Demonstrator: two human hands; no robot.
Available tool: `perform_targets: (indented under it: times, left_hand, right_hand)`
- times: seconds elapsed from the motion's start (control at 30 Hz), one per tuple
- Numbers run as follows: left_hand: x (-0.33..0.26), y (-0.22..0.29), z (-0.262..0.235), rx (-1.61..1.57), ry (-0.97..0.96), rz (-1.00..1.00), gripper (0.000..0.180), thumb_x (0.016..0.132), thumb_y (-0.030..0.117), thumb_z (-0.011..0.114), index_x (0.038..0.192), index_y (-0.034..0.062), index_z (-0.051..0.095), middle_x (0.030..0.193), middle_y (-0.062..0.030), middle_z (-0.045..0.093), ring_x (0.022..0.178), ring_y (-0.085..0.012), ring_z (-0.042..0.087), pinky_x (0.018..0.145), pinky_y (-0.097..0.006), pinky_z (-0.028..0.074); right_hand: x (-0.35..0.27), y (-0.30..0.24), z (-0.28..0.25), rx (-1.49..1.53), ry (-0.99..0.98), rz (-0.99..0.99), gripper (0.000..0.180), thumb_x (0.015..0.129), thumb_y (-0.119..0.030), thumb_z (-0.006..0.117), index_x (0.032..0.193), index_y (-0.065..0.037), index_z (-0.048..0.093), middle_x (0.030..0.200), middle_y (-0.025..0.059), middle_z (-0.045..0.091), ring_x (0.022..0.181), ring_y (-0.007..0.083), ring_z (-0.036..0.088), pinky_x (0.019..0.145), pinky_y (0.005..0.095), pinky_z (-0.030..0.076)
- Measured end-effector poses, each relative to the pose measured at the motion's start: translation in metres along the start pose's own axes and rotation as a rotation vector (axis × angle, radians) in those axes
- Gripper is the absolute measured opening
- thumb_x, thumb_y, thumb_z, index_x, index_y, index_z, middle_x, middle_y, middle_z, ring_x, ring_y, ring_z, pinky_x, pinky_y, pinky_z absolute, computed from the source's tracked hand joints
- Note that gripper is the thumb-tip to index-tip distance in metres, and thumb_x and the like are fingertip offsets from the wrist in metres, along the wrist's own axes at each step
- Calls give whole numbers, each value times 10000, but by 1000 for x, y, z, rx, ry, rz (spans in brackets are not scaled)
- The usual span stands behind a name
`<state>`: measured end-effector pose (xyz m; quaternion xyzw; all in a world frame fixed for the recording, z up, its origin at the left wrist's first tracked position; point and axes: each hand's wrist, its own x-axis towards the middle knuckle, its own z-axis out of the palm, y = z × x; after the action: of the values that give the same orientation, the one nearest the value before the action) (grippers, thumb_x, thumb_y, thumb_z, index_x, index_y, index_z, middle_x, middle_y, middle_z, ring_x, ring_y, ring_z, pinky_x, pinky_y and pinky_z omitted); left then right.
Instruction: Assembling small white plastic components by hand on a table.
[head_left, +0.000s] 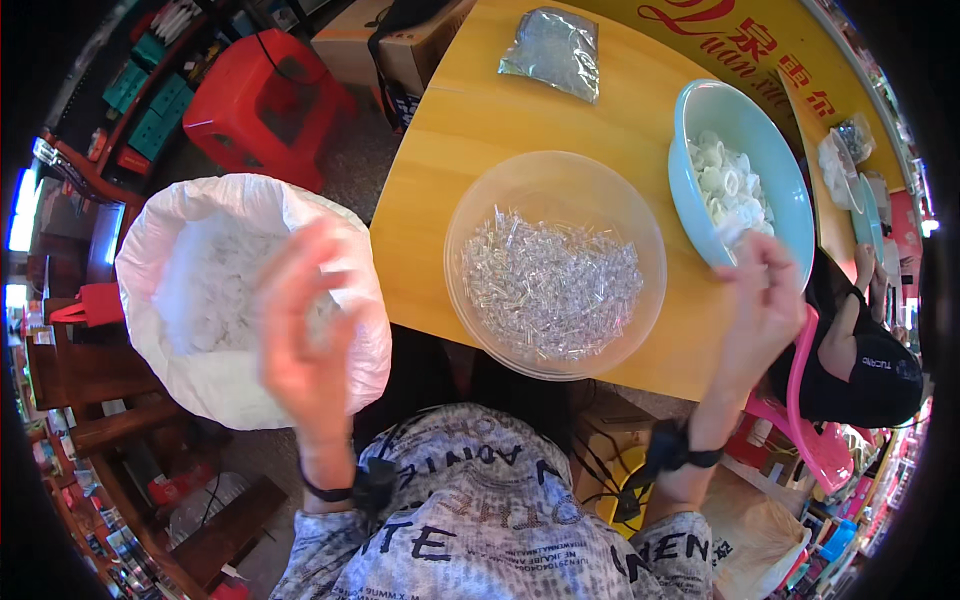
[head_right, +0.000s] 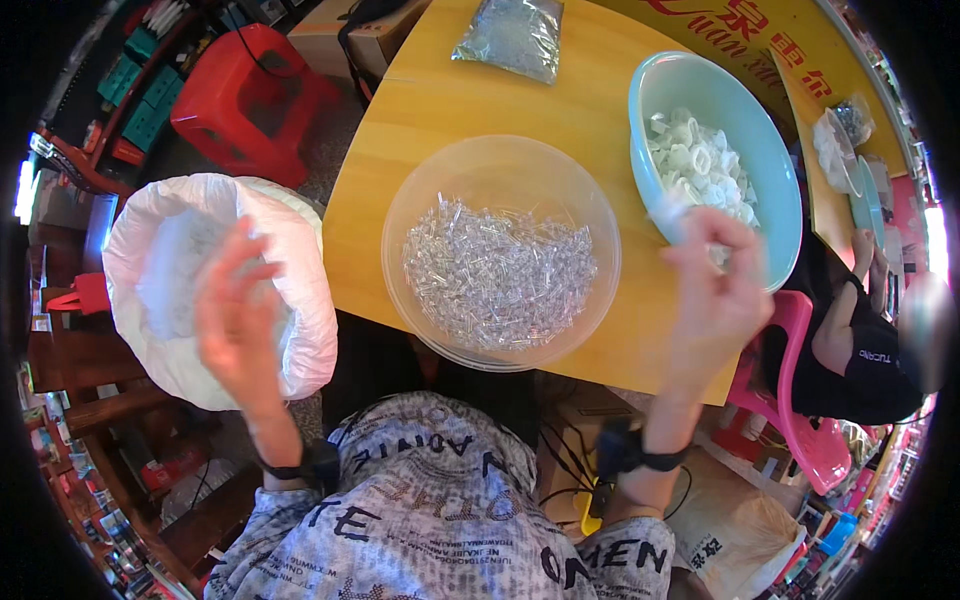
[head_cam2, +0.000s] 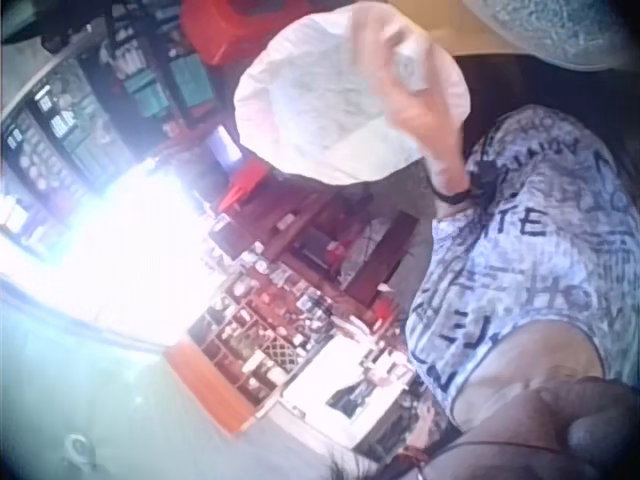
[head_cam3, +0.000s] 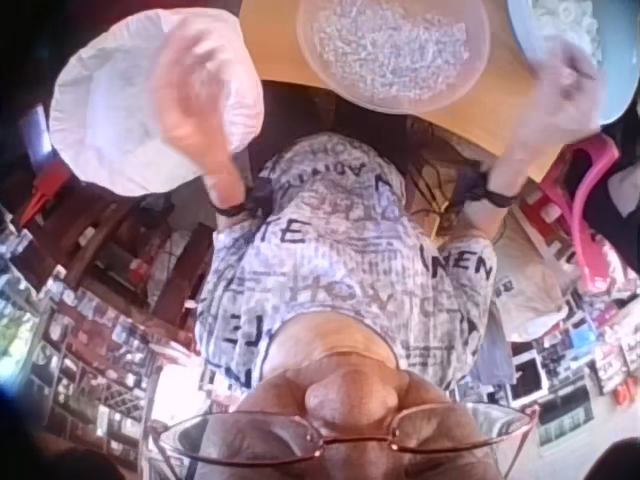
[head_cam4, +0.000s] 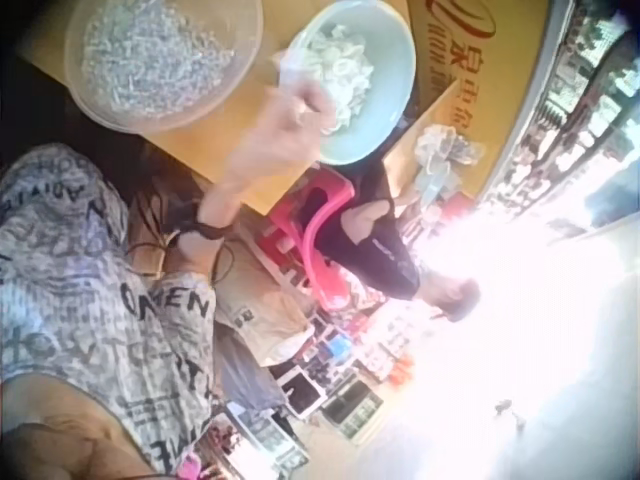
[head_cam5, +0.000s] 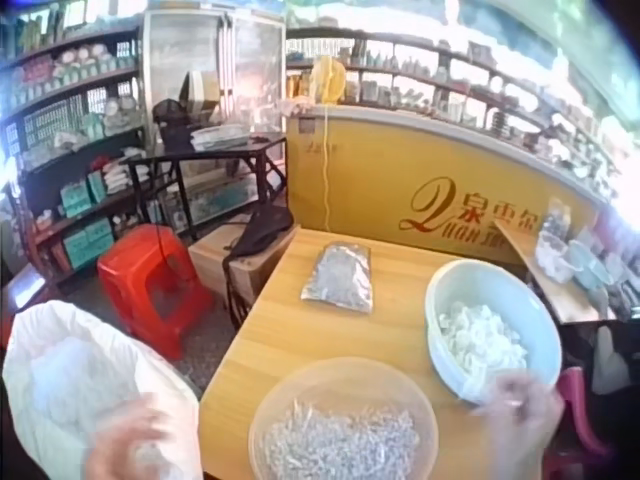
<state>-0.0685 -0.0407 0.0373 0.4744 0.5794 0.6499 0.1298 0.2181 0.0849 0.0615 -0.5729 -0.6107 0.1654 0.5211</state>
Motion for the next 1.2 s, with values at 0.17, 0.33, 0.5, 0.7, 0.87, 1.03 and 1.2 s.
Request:
perform_targets:
  times: [0.17, 0.33, 0.5, 0.7, 0.87, 1.03, 1.2]
  left_hand:
    - [18, -51, -78, 599, -65, -364, 346, 815, 69, 642, 1155, 36, 585, 1233, -111, 559, 1114, -215, 542, 869, -332, 456]
    - [12, -71, -84, 885, -366, -419, 399, 804, 101, 640, 1186, 25, 552, 1243, -162, 528, 1124, -335, 520, 953, -392, 399]
    - [9, -89, -78, 762, -473, -316, 431, 804, 75, 617, 1218, 13, 513, 1247, -186, 506, 1131, -368, 503, 964, -403, 387]
    - [16, -98, -79, 701, -454, -277, 384, 796, 23, 594, 1174, 13, 527, 1202, -184, 513, 1078, -365, 538, 911, -391, 420]
    - [15, -89, -67, 747, -507, -155, 325, 760, -25, 616, 1079, 31, 588, 1060, -121, 562, 890, -288, 601, 774, -352, 471]
    - [14, -86, -65, 575, -445, -354, 298, 748, -30, 633, 1039, 31, 618, 967, -95, 593, 791, -246, 595, 696, -315, 471]
    - [10, -88, -75, 566, -443, -362, 329, 710, -19, 683, 1030, 43, 640, 869, -99, 602, 736, -214, 575, 678, -296, 466]
  right_hand:
    - [80, 68, -37, -472, 107, -217, 116, 847, -123, 645, 914, -29, 654, 807, 33, 668, 734, 106, 627, 704, 259, 489]
    - [107, 97, -41, -696, 68, -175, 185, 860, -219, 627, 930, -51, 662, 823, 67, 687, 780, 160, 660, 724, 296, 493]
    - [107, 90, -25, -719, -85, -151, 202, 866, -238, 617, 970, -68, 651, 884, 64, 681, 773, 177, 660, 711, 319, 494]
    - [-2, 16, 38, 71, -508, -267, 162, 811, -86, 646, 968, -48, 632, 932, 37, 665, 727, 143, 612, 645, 303, 510]
    - [-64, -18, 86, -85, -888, -461, 85, 806, -106, 626, 880, -67, 608, 871, 65, 594, 859, 238, 597, 641, 349, 518]
    - [-71, -14, 104, -155, -908, -582, 77, 776, -76, 609, 848, -68, 582, 828, 69, 545, 827, 251, 581, 643, 367, 516]
    - [-71, -17, 108, -259, -984, -711, 106, 740, -62, 608, 844, -61, 584, 877, 85, 550, 856, 249, 584, 663, 368, 520]
